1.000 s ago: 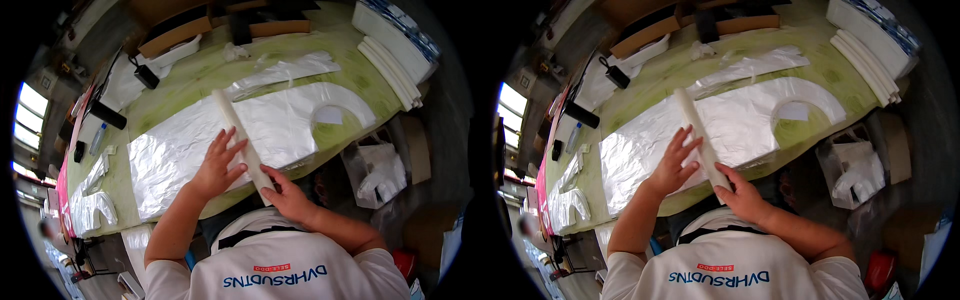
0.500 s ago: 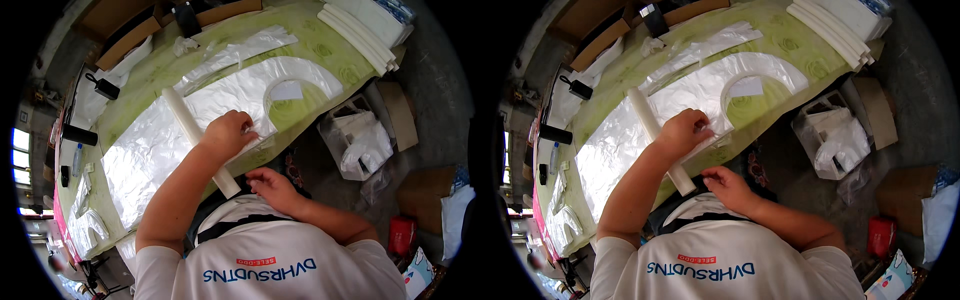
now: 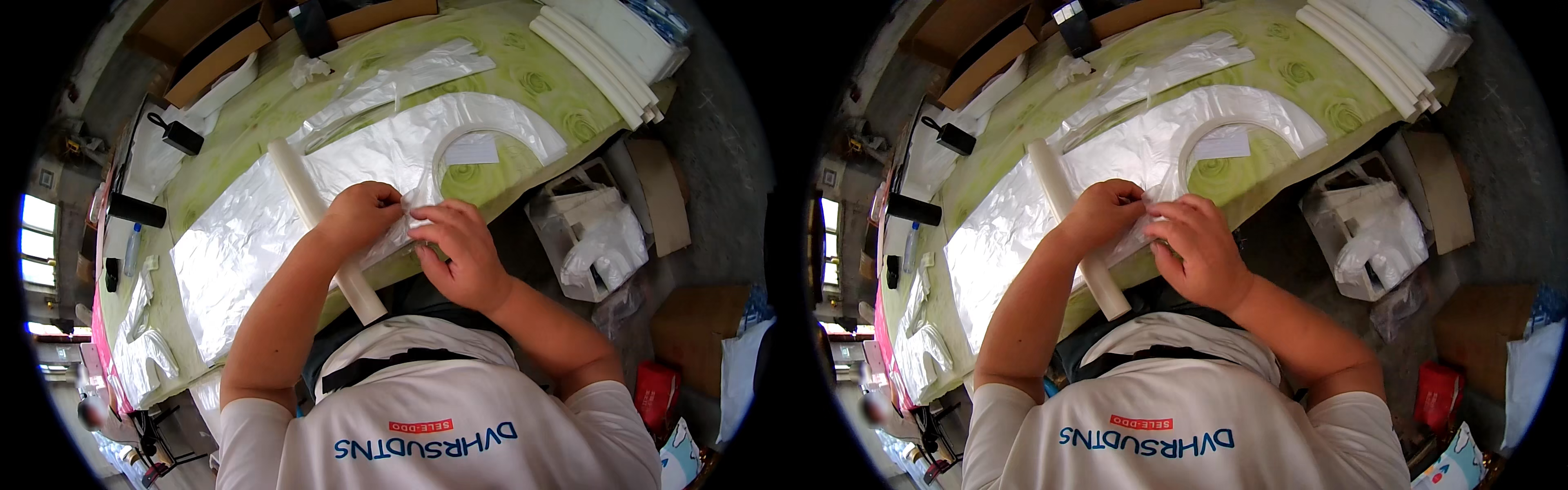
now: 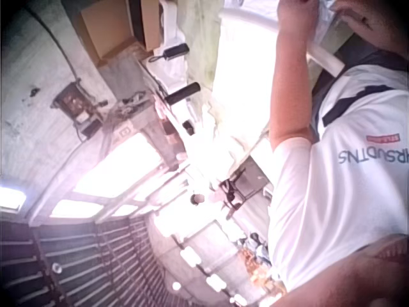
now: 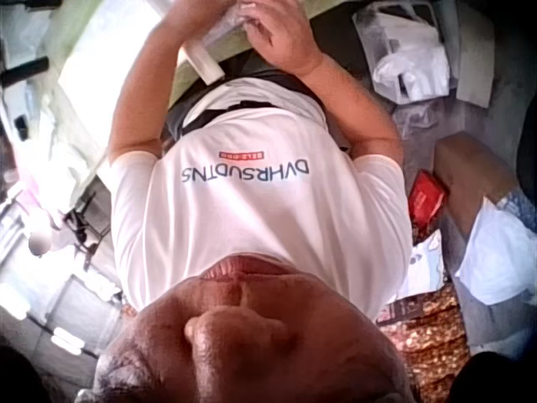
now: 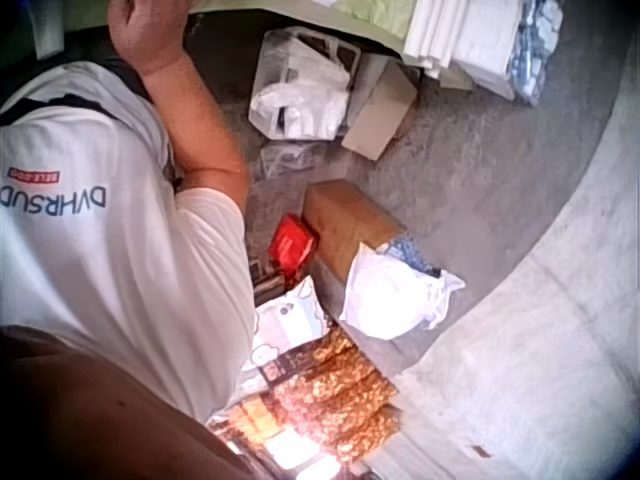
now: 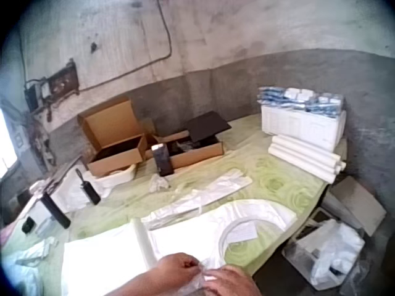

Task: The person wraps a white rectangular object in clear plastic film on a workbench. They roll the film over the object, fold and seal the edges, and place the wrapped item aside. The process is repeated for multiple similar items.

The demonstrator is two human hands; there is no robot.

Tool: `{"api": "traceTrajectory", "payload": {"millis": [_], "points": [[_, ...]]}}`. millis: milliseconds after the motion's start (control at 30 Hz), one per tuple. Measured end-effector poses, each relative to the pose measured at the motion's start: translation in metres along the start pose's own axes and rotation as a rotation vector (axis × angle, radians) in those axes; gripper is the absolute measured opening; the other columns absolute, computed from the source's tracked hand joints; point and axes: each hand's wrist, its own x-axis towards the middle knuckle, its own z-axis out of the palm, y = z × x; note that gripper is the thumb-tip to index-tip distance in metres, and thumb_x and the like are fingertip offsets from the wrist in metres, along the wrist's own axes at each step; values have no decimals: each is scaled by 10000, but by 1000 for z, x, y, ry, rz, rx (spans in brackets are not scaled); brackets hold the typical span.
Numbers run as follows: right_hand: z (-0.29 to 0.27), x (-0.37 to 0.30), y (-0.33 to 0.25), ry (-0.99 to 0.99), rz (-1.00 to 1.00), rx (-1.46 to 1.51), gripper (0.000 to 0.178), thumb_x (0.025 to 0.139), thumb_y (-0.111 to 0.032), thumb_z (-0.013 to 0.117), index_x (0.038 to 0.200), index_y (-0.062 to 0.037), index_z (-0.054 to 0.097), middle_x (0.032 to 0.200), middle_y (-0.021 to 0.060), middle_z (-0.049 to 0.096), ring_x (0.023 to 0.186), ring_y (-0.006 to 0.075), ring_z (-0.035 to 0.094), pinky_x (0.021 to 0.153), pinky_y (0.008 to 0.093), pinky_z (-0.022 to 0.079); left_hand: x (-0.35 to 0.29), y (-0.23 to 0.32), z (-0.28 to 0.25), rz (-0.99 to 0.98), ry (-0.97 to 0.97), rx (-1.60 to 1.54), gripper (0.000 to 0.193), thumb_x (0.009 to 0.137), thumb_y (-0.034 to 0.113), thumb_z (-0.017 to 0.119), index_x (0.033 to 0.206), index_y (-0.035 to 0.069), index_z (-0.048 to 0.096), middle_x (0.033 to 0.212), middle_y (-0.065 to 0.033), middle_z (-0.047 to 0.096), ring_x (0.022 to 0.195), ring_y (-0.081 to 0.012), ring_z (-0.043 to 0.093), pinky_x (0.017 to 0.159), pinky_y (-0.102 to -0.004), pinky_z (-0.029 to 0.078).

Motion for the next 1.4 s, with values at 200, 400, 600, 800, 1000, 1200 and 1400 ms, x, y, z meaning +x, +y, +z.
{"api": "traceTrajectory", "payload": {"millis": [200, 400, 600, 800, 1000, 1200, 1400], "points": [[15, 3, 31, -174, 108, -165, 183, 768, -125, 706, 947, -90, 696, 1121, 37, 676, 1036, 307, 576, 893, 446, 440, -8, 9, -7, -80, 124, -79, 219, 904, 204, 705, 1034, 28, 709, 860, -63, 704, 750, -130, 641, 687, -289, 521], [26, 50, 53, -286, 115, -322, 163, 793, -191, 689, 920, -90, 707, 1086, 43, 671, 974, 305, 576, 836, 462, 456, -13, -2, -8, -28, 180, -167, 200, 910, 184, 732, 1023, 24, 691, 839, -22, 677, 732, -90, 605, 662, -256, 498], [41, 72, 111, -54, 248, -515, 625, 833, -275, 729, 1423, -185, 542, 1441, 145, 491, 1237, 357, 465, 1056, 493, 387, -1, 6, -11, -14, 197, -213, 331, 877, 259, 771, 1115, 51, 677, 947, -46, 693, 810, -124, 654, 721, -290, 536], [37, 68, 107, -43, 224, -538, 525, 843, -299, 723, 1348, -192, 625, 1434, 131, 493, 1250, 352, 452, 1066, 500, 369, 47, 54, -17, -71, 378, -453, 553, 913, 298, 746, 1376, 71, 546, 1085, -44, 625, 916, -143, 618, 738, -301, 532], [35, 73, 102, -56, 237, -462, 558, 834, -258, 729, 1367, -154, 600, 1425, 128, 514, 1228, 357, 475, 1045, 490, 396, 108, 41, -11, 42, 366, -422, 409, 907, 283, 742, 1227, 47, 645, 925, -15, 651, 821, -139, 597, 725, -288, 489], [37, 71, 119, 182, 513, -206, 571, 843, -166, 715, 1376, -38, 554, 1246, 205, 626, 1074, 423, 589, 973, 485, 477, 44, 22, -41, 69, 483, -1195, 194, 981, 177, 656, 1146, 78, 632, 1047, -39, 685, 955, -155, 658, 849, -326, 545], [35, 69, 140, 309, 473, 96, 696, 797, -9, 643, 1462, -36, 439, 1296, 175, 591, 830, 271, 602, 826, 379, 524, 1, 3, -64, 38, 564, -1323, 344, 1005, 163, 629, 1313, 48, 526, 1096, -52, 645, 926, -151, 645, 798, -337, 567]]}}
